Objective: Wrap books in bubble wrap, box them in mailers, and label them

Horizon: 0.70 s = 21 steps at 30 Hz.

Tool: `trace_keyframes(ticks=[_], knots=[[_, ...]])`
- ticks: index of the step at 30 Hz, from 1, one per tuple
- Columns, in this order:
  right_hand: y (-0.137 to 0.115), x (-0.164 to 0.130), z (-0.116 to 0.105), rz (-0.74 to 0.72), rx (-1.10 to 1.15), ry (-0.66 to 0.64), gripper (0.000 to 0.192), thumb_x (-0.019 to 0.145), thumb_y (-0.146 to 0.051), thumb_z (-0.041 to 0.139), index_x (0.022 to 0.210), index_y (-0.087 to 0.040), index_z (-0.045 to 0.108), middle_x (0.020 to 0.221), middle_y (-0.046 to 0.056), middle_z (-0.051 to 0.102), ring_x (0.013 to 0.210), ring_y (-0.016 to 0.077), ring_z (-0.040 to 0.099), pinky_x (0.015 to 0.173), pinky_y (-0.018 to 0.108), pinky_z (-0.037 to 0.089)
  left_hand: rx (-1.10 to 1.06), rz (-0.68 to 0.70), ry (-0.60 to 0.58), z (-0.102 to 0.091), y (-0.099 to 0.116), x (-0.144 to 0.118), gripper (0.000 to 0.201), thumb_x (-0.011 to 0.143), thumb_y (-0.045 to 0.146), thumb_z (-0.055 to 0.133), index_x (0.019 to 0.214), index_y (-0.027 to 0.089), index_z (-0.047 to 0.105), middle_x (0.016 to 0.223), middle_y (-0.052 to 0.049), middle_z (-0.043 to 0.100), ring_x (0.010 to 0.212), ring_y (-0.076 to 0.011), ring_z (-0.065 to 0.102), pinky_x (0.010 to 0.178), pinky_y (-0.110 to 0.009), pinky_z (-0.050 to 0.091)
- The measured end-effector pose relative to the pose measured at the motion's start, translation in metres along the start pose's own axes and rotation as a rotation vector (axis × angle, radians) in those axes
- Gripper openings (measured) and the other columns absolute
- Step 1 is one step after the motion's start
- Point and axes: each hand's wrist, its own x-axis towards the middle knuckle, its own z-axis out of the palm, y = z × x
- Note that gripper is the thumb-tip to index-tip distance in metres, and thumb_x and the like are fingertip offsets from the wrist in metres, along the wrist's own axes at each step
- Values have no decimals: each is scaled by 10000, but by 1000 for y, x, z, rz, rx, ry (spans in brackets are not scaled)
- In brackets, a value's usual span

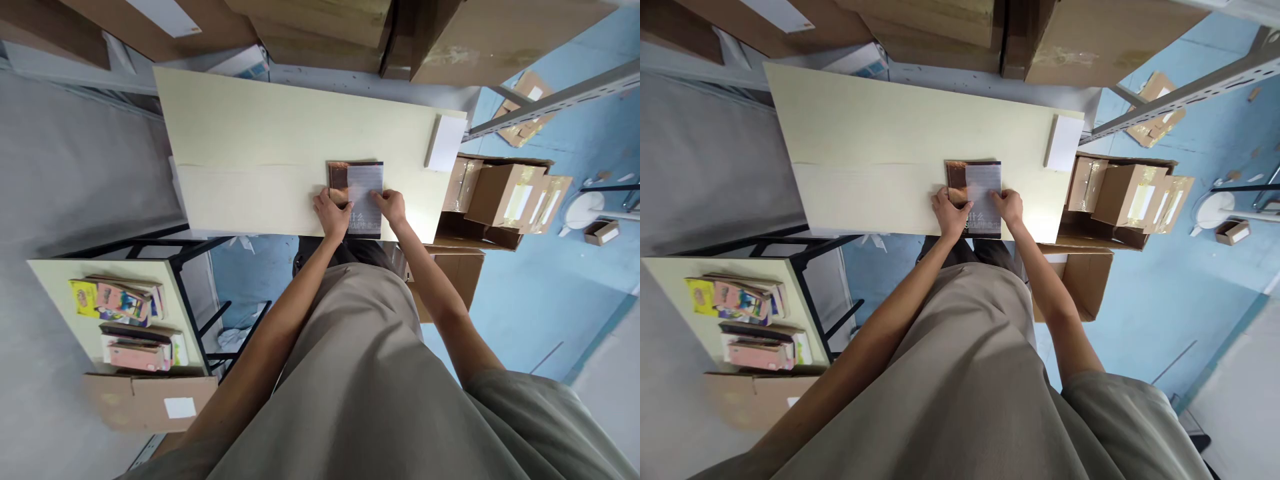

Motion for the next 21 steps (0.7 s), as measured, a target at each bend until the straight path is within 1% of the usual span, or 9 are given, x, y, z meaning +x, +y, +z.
trace_keyframes(ticks=[2,4,8,10,12,14,17,19,21], knots=[[-4,-1,-3,-15,2,2,435,968,-641,717,804,-240,680,890,114,809,892,297,765,855,430,614,28,27,24,-2,8,-12,603,928,365,932,1368,204,552,1514,-259,571,1546,-480,502,1318,-678,388],[-9,-2,-6,-32,-5,29,439,963,-644,714,784,-246,664,840,101,786,863,289,749,823,418,606,44,124,-5,-2,17,-32,533,950,383,914,1309,202,565,1505,-267,568,1553,-473,504,1312,-652,413],[-19,-8,-8,-79,-77,61,372,976,-570,711,798,-249,653,844,100,786,848,292,750,821,429,619,56,303,-239,9,33,-73,576,912,526,945,1237,207,592,1406,-268,617,1461,-508,582,1246,-661,486],[-22,-14,-12,-104,-158,40,341,1006,-534,685,843,-234,683,887,118,800,874,311,773,861,460,638,72,328,-290,14,37,-83,555,904,477,945,1234,196,600,1395,-277,623,1425,-520,603,1217,-668,510],[-26,-22,-25,-178,-256,18,366,1045,-551,653,981,-202,744,975,152,820,956,352,801,940,525,654,91,344,-288,14,40,-85,466,903,323,912,1229,186,609,1392,-272,629,1397,-501,625,1194,-642,536],[-32,-29,-44,-351,-336,10,502,1062,-633,650,1233,-175,764,1188,207,827,1152,412,799,1048,619,643,114,354,-291,7,42,-83,406,874,165,849,1208,188,619,1358,-249,648,1334,-462,663,1154,-596,569],[-52,-25,-71,-697,-421,-92,778,1001,-775,744,1524,-202,686,1588,230,692,1532,464,625,1244,731,536,114,337,-319,-14,45,-81,399,832,52,760,1173,210,626,1275,-197,684,1176,-386,726,1044,-521,618],[-71,-8,-77,-833,-463,-237,771,965,-778,822,1518,-253,711,1645,160,665,1633,442,539,1328,752,458,70,316,-315,-30,44,-83,385,840,53,732,1168,225,631,1242,-163,704,1071,-335,745,958,-469,634],[-90,20,-68,-843,-467,-339,576,1011,-735,818,1395,-307,774,1522,76,743,1603,405,582,1317,780,459,7,300,-292,-48,41,-86,360,860,86,725,1178,233,642,1237,-140,724,1005,-295,751,899,-427,638]])
